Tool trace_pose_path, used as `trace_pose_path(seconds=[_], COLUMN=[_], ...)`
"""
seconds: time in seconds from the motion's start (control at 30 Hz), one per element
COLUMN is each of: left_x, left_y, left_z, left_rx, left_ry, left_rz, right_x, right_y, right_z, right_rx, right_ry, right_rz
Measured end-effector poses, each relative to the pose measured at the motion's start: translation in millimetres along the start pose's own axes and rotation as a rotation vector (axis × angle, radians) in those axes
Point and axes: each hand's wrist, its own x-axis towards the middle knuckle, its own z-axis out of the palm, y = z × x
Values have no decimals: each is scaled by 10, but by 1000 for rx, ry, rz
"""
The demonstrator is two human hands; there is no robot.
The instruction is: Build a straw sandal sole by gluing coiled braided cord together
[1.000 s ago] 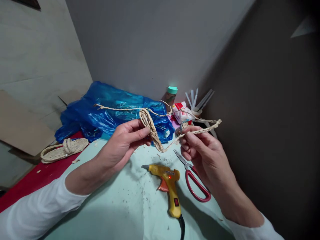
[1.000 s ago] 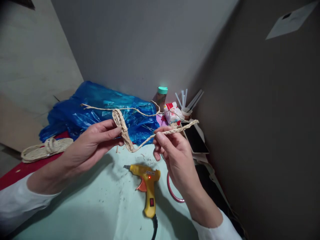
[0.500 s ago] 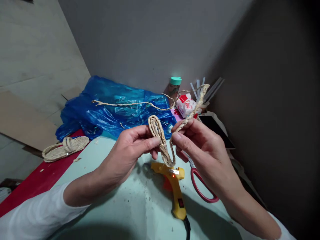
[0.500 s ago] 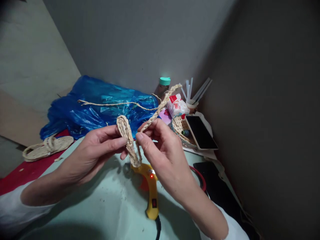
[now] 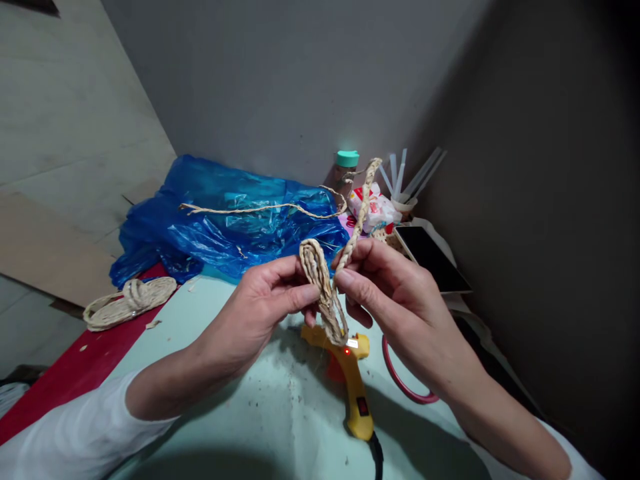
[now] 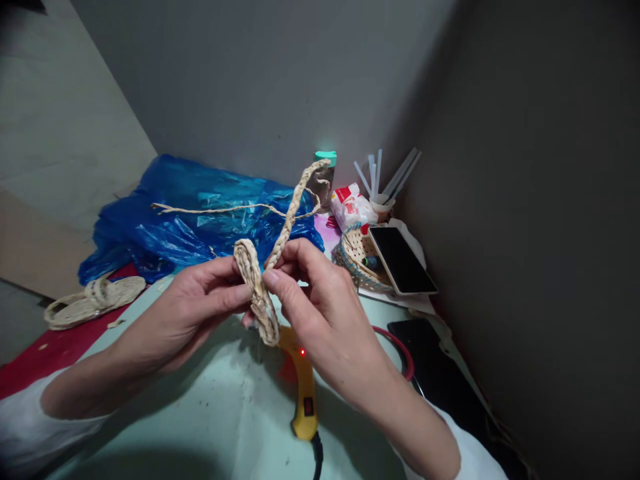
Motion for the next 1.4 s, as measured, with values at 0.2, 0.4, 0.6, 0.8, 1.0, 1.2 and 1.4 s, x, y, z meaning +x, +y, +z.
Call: trace_pose_path(seconds=[0.2,0.4,0.6,0.8,1.0,1.2,1.4], left_x=[-21,-16,-20,-54,-53,-24,-3], left_y=[-1,31,41,37,70,-5,-4], left_z=[-23,-13,-33,-32,-31,-50,10], left_rx=[62,120,188,238,301,267,-5], left_ry=[-10,-22,-27,-10,26,62,246], left_rz=[10,21,11,26,43,56,89], right_x=[-10,-11,0,-5,13,27,36], right_y=[26,72,79,56,75,135,142], right_z=[16,7,0,-15,-18,40,11], right_rx=[39,7,-38,-37,-59,-143,-380], right_ry=[-6,7,-19,-18,-43,64,218], right_rz=[23,25,22,-3,-19,-121,-356])
